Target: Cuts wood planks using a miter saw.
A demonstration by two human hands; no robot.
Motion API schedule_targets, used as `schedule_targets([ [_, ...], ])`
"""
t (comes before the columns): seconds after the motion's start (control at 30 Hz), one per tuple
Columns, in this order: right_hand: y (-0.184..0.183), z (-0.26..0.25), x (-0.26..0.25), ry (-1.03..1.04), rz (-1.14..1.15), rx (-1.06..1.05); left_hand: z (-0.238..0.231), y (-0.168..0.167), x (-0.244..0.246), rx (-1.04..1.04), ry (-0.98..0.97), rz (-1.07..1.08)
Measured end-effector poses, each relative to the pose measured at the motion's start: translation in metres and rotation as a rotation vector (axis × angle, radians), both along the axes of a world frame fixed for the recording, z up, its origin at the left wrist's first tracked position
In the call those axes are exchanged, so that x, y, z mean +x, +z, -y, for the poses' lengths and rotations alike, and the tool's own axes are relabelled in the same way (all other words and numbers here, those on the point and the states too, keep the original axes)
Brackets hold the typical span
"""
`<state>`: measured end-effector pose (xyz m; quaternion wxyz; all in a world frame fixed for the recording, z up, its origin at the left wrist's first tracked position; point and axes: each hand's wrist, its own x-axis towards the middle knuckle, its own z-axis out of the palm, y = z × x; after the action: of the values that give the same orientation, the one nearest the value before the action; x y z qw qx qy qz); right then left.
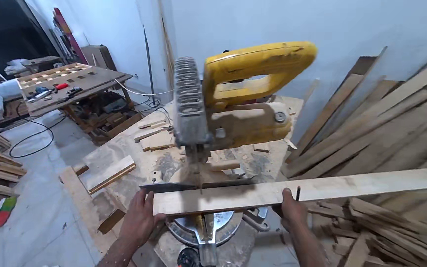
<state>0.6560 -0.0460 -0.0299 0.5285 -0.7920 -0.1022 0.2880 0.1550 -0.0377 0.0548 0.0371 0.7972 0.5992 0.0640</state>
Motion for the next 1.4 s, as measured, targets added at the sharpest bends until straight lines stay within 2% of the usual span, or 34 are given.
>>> schedule_targets([
  [0.1, 0.027, 0.033, -0.025, 0.176, 0.322, -0.134, -0.004, -0.025, -0.002, 0.069, 0.052, 0.139],
  [0.2, 0.062, 0.078, -0.123, 0.404, 0.701, -0.073, -0.004, -0.035, -0.001, -0.046, 0.165, 0.170],
  [0.3, 0.043, 0.072, -0.220, 0.679, 0.941, -0.051, -0.007, -0.034, -0.002, -0.104, 0.165, 0.091],
  [0.37, 0.031, 0.056, -0.252, 0.671, 1.032, -0.141, -0.010, -0.026, -0.002, -0.156, 0.125, 0.056],
  [0.43, 0.030, 0.042, -0.263, 0.638, 1.058, -0.209, -0.018, -0.006, -0.012, -0.294, 0.097, 0.076],
  [0.5, 0.029, 0.038, -0.261, 0.652, 1.055, -0.212, -0.034, 0.020, -0.040, -0.399, 0.131, 0.189],
  [0.57, 0.023, 0.039, -0.255, 0.650, 1.072, -0.163, -0.064, 0.033, -0.082, -0.362, 0.249, 0.277],
  [0.67, 0.018, 0.041, -0.253, 0.639, 1.064, -0.112, -0.129, 0.005, -0.159, -0.209, 0.370, 0.246],
  [0.77, 0.018, 0.042, -0.255, 0.639, 1.063, -0.076, -0.187, -0.035, -0.225, -0.232, 0.405, 0.133],
  [0.83, 0.013, 0.041, -0.256, 0.604, 1.111, -0.076, -0.208, -0.054, -0.252, -0.282, 0.393, 0.058],
  [0.93, 0.016, 0.041, -0.257, 0.556, 1.151, -0.094, -0.223, -0.066, -0.266, -0.290, 0.340, 0.006],
  [1.03, 0.021, 0.041, -0.259, 0.565, 1.145, -0.110, -0.202, -0.045, -0.277, -0.196, 0.311, 0.071],
  [1.1, 0.022, 0.040, -0.259, 0.571, 1.148, -0.117, -0.159, -0.016, -0.283, -0.108, 0.296, 0.200],
  [1.17, 0.025, 0.040, -0.259, 0.572, 1.143, -0.124, -0.098, 0.026, -0.271, -0.096, 0.202, 0.250],
  [1.27, 0.025, 0.041, -0.258, 0.562, 1.164, -0.132, -0.014, 0.072, -0.198, -0.198, -0.091, 0.315],
  [1.33, 0.024, 0.041, -0.257, 0.551, 1.157, -0.114, 0.015, 0.072, -0.131, -0.247, -0.230, 0.363],
  [1.4, 0.029, 0.045, -0.253, 0.561, 1.056, -0.119, 0.017, 0.049, -0.077, -0.221, -0.251, 0.344],
])
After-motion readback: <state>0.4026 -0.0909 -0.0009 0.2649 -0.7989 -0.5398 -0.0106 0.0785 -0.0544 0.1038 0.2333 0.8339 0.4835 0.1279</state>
